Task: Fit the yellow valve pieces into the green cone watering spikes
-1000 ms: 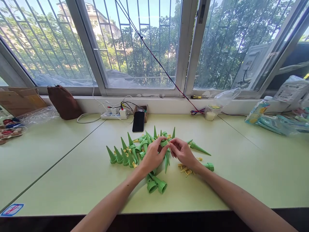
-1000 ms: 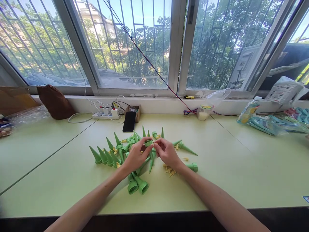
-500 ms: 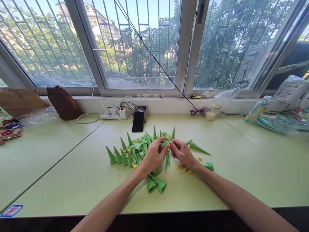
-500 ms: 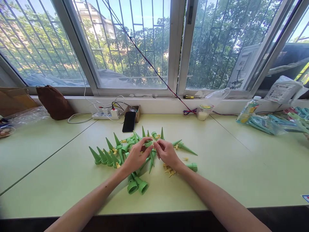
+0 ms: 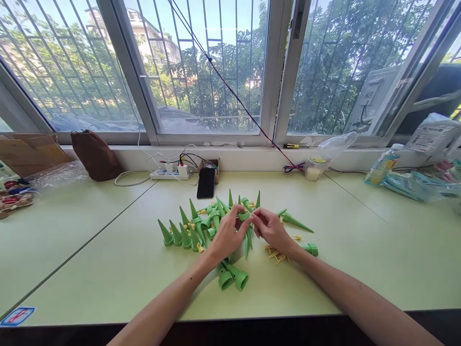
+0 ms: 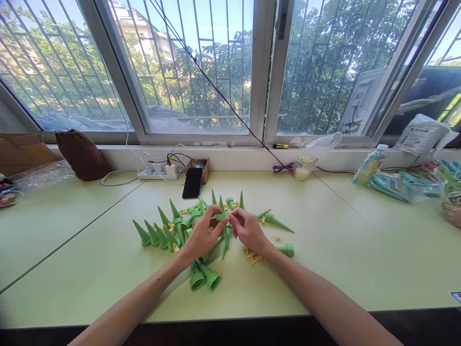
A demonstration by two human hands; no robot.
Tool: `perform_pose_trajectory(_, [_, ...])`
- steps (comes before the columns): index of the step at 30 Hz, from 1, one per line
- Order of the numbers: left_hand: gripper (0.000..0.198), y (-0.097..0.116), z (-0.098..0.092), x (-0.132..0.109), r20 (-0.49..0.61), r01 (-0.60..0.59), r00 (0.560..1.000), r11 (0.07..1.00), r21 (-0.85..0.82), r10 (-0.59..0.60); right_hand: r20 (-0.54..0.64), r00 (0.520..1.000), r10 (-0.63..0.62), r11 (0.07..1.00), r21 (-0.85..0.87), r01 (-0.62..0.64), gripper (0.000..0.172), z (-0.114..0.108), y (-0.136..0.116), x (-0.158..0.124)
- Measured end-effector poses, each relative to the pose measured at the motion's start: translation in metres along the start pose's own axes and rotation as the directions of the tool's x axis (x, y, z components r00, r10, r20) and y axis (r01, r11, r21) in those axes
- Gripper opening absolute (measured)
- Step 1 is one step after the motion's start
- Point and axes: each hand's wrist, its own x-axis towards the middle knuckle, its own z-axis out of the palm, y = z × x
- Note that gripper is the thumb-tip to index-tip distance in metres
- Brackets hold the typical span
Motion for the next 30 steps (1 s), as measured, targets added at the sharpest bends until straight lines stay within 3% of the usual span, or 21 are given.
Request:
perform_pose_trajectory(10, [0.017,-0.0025,0.0005,0.0007,-0.014,-0.084,0.996,0.990,0.112,0.087,-0.006,1.000,0.024,0.999,-0.039,-0.024,0.038,-0.0006,0.0029,0.0007])
perform_pose_trajectory(30, [0.011,-0.0003,-0.0008,0.0013,0.014,-0.074,0.997,0.995,0.061,0.073,-0.023,1.000,-0.016,0.999,-0.041,0.015,0.031,-0.0014,0.0034,0.0014])
